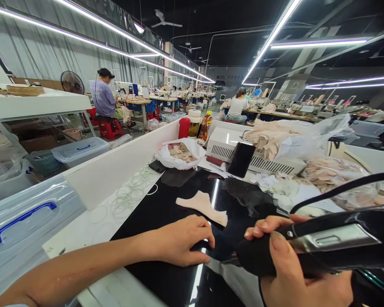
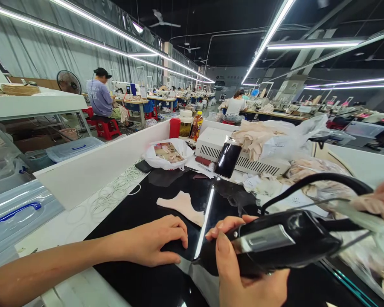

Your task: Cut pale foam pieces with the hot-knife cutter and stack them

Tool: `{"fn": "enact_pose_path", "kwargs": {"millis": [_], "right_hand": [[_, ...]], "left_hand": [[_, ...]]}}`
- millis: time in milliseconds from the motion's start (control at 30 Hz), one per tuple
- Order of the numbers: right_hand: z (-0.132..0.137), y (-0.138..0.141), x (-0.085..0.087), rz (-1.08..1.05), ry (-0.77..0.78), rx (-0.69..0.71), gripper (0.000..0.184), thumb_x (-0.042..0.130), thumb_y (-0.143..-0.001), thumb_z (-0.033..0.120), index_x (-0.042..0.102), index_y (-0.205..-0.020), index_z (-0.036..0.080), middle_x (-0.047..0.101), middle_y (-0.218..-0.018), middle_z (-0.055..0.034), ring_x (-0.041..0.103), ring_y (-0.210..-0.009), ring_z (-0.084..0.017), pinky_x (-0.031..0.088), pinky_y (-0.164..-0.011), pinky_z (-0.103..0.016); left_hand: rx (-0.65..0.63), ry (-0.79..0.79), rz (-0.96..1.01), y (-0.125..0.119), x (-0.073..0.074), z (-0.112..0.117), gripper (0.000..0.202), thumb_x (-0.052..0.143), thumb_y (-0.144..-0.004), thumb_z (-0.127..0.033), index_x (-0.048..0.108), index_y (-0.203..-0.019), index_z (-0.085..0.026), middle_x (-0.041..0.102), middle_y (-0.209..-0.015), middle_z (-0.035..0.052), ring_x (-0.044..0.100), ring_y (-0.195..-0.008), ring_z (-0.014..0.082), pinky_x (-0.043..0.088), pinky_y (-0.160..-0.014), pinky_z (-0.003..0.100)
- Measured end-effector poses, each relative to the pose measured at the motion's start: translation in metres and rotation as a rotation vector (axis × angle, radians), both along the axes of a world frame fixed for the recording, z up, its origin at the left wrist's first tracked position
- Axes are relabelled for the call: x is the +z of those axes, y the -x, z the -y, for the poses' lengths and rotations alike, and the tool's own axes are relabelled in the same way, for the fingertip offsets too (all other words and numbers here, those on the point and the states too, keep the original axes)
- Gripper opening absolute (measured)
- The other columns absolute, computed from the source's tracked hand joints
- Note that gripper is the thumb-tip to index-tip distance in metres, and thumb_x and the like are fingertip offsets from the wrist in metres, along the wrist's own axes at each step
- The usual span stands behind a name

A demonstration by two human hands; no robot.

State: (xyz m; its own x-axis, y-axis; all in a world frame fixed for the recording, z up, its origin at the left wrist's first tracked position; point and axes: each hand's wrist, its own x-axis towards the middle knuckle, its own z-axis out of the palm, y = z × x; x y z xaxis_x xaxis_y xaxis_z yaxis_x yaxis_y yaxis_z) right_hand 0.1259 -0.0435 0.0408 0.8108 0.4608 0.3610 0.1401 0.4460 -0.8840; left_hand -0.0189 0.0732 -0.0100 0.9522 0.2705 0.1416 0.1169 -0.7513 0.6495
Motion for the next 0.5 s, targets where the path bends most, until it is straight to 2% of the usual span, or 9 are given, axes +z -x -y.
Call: {"fn": "enact_pose_path", "kwargs": {"millis": [167, 333, 500], "right_hand": [[-0.002, 0.003, 0.002, 0.017, 0.031, -0.039, 0.046, 0.085, -0.069, 0.042, 0.056, -0.101, 0.025, 0.063, -0.078, 0.0029, 0.063, -0.064, -0.017, 0.060, -0.066, -0.036], [-0.006, 0.007, 0.001, -0.037, -0.058, 0.038, 0.047, 0.086, -0.068, 0.036, 0.057, -0.103, 0.026, 0.063, -0.077, 0.0027, 0.062, -0.072, -0.019, 0.059, -0.067, -0.037], [-0.009, 0.011, -0.007, -0.019, -0.030, 0.090, 0.047, 0.086, -0.072, 0.038, 0.057, -0.106, 0.027, 0.063, -0.081, 0.0030, 0.063, -0.072, -0.018, 0.059, -0.069, -0.036]], "left_hand": [[-0.015, 0.003, 0.028, 0.000, -0.002, -0.001, 0.028, 0.077, -0.085, -0.024, 0.064, -0.111, -0.022, 0.059, -0.123, 0.0065, 0.057, -0.115, 0.0211, 0.047, -0.102, 0.033], [-0.023, 0.006, 0.037, 0.000, -0.002, -0.002, 0.029, 0.077, -0.085, -0.024, 0.065, -0.111, -0.021, 0.061, -0.121, 0.0066, 0.058, -0.114, 0.0213, 0.048, -0.102, 0.033], [-0.036, 0.017, 0.054, -0.001, -0.001, -0.003, 0.027, 0.077, -0.085, -0.024, 0.065, -0.110, -0.022, 0.060, -0.122, 0.0068, 0.057, -0.117, 0.0221, 0.046, -0.105, 0.035]]}}
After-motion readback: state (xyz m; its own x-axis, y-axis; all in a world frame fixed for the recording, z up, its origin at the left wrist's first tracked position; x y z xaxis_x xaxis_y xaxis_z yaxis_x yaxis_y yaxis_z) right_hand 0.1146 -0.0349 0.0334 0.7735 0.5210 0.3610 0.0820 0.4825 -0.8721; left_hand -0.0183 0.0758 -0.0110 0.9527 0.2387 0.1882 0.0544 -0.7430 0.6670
